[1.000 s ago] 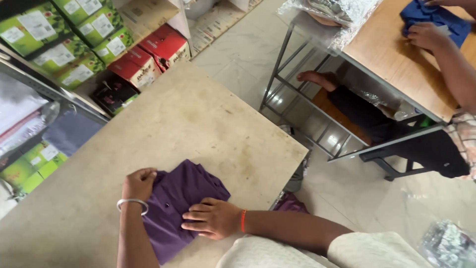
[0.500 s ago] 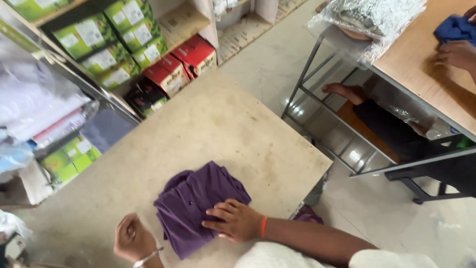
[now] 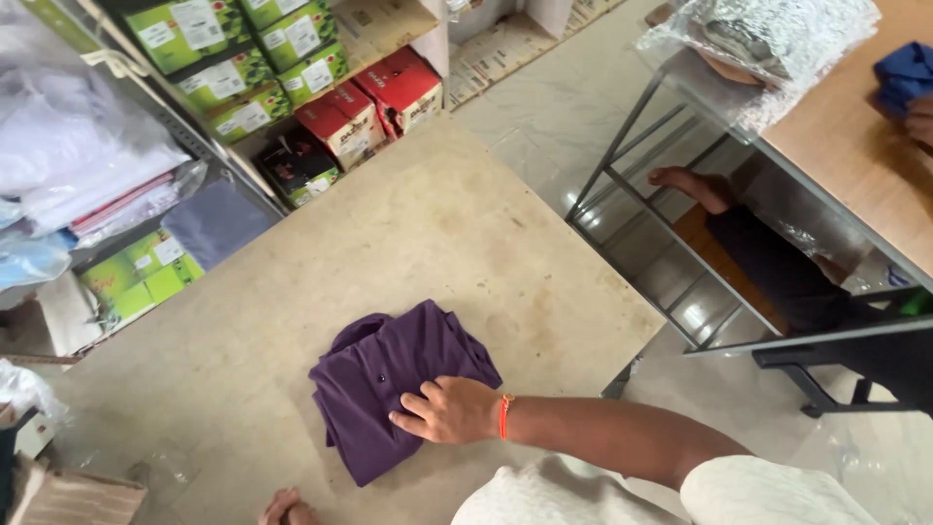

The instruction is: Folding a purple polo shirt and placing it into a clear plastic bag.

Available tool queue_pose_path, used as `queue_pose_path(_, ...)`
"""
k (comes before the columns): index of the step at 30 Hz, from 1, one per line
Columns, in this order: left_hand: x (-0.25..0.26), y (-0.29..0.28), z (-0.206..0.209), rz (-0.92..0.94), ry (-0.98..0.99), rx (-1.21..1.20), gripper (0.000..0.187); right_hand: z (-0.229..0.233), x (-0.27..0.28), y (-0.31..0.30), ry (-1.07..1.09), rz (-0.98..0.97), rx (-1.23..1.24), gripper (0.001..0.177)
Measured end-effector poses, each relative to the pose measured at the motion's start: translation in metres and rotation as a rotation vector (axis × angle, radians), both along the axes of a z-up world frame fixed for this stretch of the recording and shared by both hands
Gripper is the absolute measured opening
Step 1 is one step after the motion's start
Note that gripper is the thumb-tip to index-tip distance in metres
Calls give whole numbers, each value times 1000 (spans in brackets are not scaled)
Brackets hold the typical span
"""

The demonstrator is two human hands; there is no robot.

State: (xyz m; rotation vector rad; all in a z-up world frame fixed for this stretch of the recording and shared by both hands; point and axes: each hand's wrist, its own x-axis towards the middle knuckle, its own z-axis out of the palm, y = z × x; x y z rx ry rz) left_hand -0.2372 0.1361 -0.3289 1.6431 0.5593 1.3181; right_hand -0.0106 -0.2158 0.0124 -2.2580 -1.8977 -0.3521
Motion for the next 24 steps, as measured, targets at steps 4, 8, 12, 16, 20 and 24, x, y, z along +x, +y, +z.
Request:
queue_pose_path(4, 27, -50, 81, -42, 287, 94, 17, 2, 14, 11, -17, 83, -39, 38)
queue_pose_path(8, 31, -52, 82, -37, 194, 82, 14, 27, 20, 21, 107, 79, -112, 35)
queue_pose_path(12, 34, -79, 154, 6, 371, -35, 18, 67, 28, 22, 499, 27, 57, 43)
queue_pose_path(16, 42, -105, 217, 53, 428, -45, 18, 103, 48, 10, 999, -22, 394, 35)
queue_pose_path(20, 46, -112, 238, 40, 414, -54, 18, 63, 77, -14, 1559, -442, 408, 30)
queue_pose_path(24, 50, -115, 248, 88, 530, -108, 19, -9, 88, -53, 2014, -839, 767, 32)
